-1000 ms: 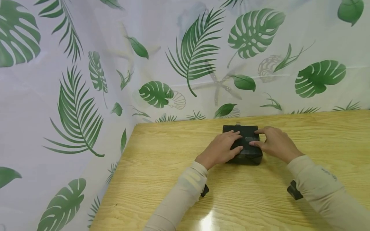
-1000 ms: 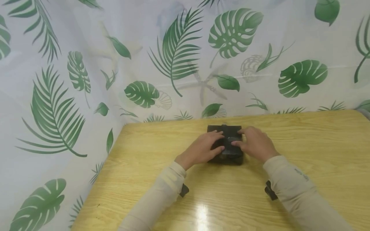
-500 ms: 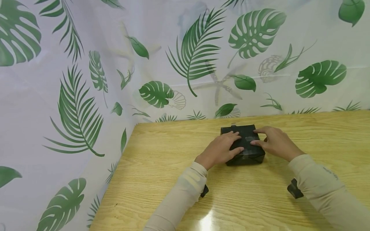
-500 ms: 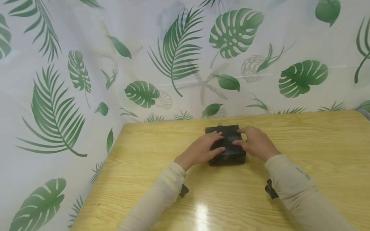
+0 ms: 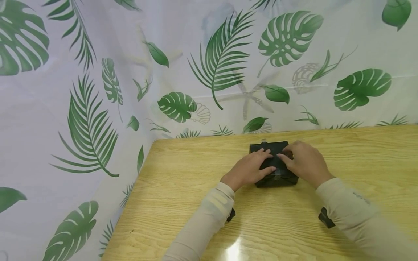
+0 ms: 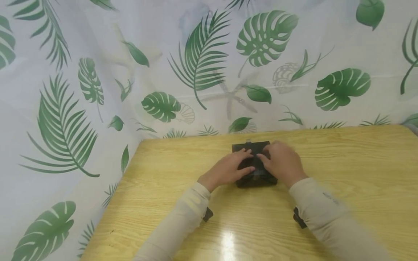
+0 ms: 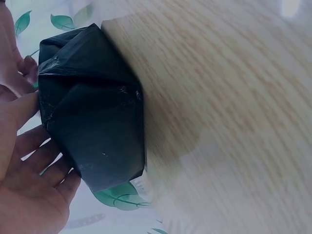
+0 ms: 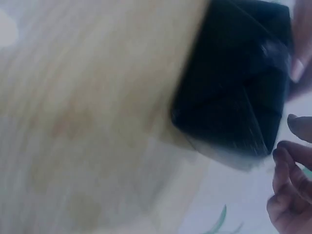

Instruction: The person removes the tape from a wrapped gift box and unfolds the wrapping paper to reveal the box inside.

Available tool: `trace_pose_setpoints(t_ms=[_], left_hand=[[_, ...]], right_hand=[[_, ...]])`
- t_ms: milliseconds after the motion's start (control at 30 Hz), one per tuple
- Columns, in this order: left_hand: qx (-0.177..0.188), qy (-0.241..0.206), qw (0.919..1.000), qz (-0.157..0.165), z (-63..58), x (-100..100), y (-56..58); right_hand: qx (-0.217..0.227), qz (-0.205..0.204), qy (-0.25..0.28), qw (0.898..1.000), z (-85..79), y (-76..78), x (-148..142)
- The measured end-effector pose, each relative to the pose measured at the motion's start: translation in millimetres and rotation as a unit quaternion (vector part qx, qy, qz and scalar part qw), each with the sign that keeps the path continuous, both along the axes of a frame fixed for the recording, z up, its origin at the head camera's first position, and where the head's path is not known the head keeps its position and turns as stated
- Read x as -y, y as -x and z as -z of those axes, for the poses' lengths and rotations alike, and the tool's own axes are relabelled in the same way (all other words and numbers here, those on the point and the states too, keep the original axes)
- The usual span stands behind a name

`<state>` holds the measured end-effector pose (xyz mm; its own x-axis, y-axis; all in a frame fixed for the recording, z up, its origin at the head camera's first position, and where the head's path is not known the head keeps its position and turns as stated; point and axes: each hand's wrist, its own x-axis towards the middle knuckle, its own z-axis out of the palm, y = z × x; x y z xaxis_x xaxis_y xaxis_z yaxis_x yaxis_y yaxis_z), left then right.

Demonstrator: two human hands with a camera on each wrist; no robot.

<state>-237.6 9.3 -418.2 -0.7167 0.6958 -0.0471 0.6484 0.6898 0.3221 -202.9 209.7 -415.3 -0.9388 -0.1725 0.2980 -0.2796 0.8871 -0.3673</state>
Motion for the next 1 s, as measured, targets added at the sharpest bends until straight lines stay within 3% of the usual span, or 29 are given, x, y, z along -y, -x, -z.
trace_pose_setpoints(t_ms=[233, 733, 1000], left_hand=[[0.009, -0.002, 1.0000, 0.003, 1.9, -1, -1.4], [0.002, 0.004, 1.0000, -0.002, 0.3, 0, -1.2], [-0.002, -0.001, 1.0000, 0.000, -0.9, 0, -2.3]], right_hand=[[-0.002, 0.036, -0.011, 0.999, 10.4, -2.1, 10], [-0.011, 0.022, -0.012, 1.000, 6.9, -1.7, 11], [-0.044, 0.022, -0.036, 0.998, 13.2, -1.1, 17]])
